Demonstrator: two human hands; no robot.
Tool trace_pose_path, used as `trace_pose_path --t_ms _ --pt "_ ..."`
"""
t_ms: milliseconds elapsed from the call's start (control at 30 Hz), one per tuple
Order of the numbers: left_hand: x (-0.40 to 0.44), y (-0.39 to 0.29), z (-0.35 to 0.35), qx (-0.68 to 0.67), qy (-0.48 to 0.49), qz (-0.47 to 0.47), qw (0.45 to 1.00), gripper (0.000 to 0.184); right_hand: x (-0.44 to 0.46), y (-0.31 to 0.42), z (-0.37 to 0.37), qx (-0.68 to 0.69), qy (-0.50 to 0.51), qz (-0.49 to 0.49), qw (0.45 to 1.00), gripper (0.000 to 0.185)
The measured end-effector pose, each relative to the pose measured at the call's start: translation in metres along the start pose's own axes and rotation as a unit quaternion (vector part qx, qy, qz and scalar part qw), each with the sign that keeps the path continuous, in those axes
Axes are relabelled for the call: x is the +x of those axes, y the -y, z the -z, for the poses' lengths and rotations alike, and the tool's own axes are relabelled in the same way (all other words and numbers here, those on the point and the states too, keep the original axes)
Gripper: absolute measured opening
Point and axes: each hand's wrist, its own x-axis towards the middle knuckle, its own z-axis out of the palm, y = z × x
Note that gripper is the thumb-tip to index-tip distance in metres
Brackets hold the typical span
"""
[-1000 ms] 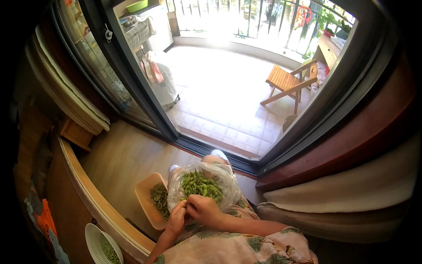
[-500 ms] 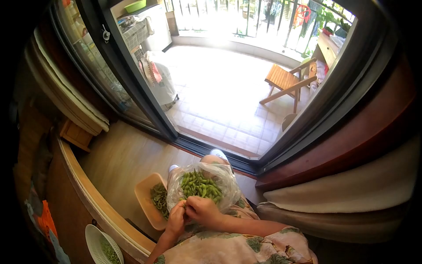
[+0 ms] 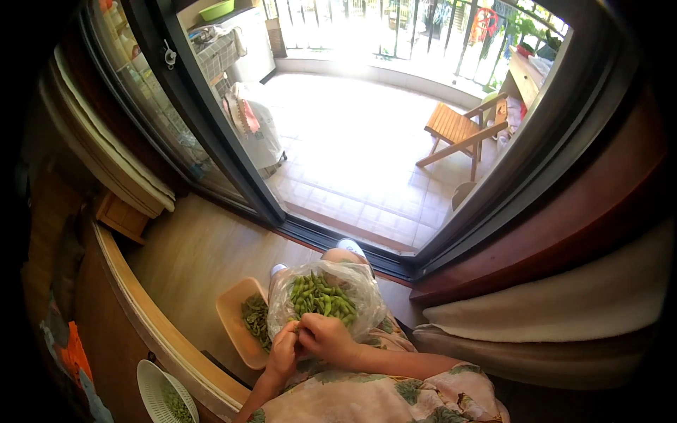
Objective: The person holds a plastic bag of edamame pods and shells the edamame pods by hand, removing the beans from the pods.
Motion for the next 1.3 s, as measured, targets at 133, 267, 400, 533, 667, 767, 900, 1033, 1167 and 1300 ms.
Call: trace_pose_path --t_ms 133,267,400,533,667,767,900,1033,1167,1300 --pt "-0.001 0.000 0.000 0.012 -0.006 -0.010 1.000 0.029 0.000 0.000 0.000 0.001 0.006 -0.002 1.000 0.008" --pt "0.001 0.003 0.002 -0.002 0.002 -0.011 1.000 0.030 0.000 0.001 0.000 0.012 -0.005 -0.007 1.000 0.007" --pt "0.002 0.006 0.003 0.001 0.007 -0.016 1.000 0.030 0.000 0.001 0.000 0.028 -0.004 -0.030 0.999 0.006" --pt "0.004 0.010 0.004 0.027 0.001 -0.035 0.999 0.031 0.000 -0.001 0.000 0.022 -0.001 -0.030 0.999 0.007" --pt "0.000 0.001 -0.004 0.006 -0.013 -0.023 1.000 0.024 0.000 -0.006 -0.002 0.022 -0.025 -0.036 0.999 0.009" --pt "-0.001 0.001 -0.006 0.021 -0.023 -0.039 0.999 0.021 0.006 0.008 0.007 0.041 0.014 -0.134 0.990 0.013" --pt "-0.004 -0.003 -0.007 0.029 -0.024 -0.074 0.997 0.019 0.007 0.005 0.008 0.095 0.043 -0.129 0.986 0.015" --pt "-0.006 -0.009 -0.010 0.066 -0.055 -0.091 0.992 0.020 0.008 0.008 0.010 0.165 0.053 -0.168 0.971 0.014" --pt "-0.006 -0.009 -0.006 0.186 -0.072 -0.131 0.971 0.019 0.009 0.008 0.013 0.196 0.073 -0.186 0.960 0.014" --pt "-0.012 -0.028 -0.011 0.339 -0.108 -0.222 0.908 0.014 0.009 0.005 0.015 0.244 0.118 -0.242 0.932 0.015"
